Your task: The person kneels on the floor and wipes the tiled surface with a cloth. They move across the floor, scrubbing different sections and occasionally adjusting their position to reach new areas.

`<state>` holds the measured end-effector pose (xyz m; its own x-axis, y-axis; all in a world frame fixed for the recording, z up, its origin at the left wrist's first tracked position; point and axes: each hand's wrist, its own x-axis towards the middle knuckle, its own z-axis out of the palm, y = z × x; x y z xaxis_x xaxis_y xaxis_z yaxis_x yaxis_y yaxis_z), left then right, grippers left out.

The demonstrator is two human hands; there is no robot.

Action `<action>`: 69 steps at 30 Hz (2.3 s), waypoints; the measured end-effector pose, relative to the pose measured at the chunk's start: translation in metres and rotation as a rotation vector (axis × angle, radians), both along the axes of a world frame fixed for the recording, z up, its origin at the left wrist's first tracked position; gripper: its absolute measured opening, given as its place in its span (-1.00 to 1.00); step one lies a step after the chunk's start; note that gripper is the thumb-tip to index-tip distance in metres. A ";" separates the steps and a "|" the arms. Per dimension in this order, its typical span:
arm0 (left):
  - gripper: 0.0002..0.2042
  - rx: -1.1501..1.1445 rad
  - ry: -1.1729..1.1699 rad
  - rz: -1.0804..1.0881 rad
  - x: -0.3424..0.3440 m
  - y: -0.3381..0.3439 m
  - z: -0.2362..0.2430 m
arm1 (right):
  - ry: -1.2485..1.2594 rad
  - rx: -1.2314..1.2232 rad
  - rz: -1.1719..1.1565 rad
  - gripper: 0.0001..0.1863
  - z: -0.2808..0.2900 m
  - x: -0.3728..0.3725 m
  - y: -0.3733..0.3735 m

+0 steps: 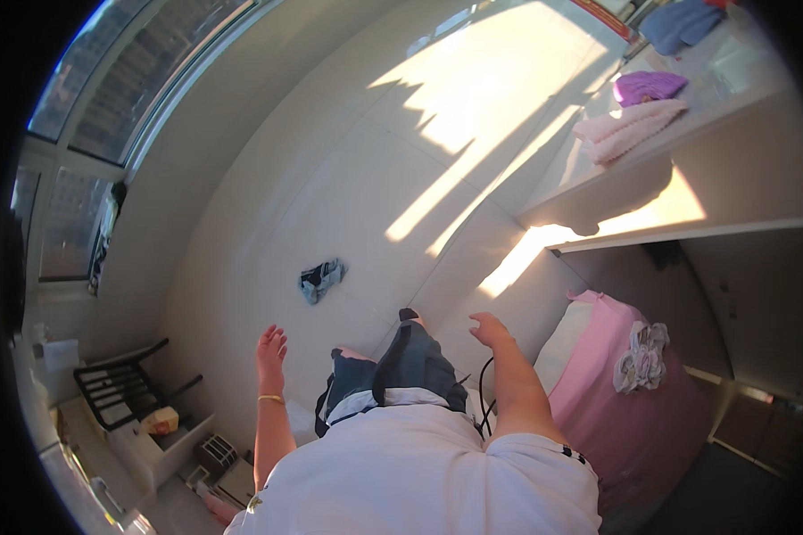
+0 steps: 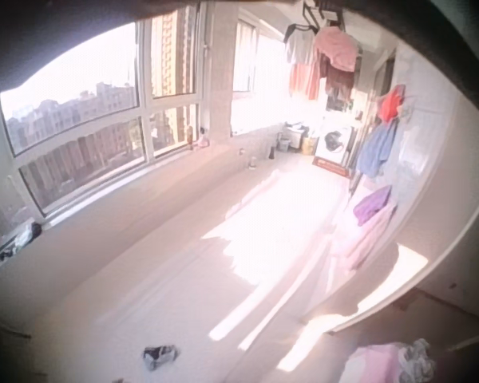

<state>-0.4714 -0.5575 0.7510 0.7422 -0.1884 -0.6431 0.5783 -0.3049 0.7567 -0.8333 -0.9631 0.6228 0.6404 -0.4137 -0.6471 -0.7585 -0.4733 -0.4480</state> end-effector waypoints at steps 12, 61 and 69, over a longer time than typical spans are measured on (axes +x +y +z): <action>-0.60 -0.059 0.122 0.022 -0.026 -0.008 -0.037 | -0.156 0.053 -0.032 -0.57 0.025 0.103 -0.020; -0.22 0.306 0.189 0.491 -0.107 0.041 -0.672 | -0.524 -0.149 1.150 -0.37 -0.529 0.487 0.278; 0.29 0.423 0.354 0.163 -0.057 0.025 -0.725 | -0.424 -0.415 1.357 -0.12 -0.586 0.532 0.315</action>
<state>-0.5280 -0.5321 0.0256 0.4660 0.2382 -0.8521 0.8389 -0.4250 0.3400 -0.3013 -0.6483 0.0368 0.7864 0.5371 -0.3050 0.5074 -0.8433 -0.1769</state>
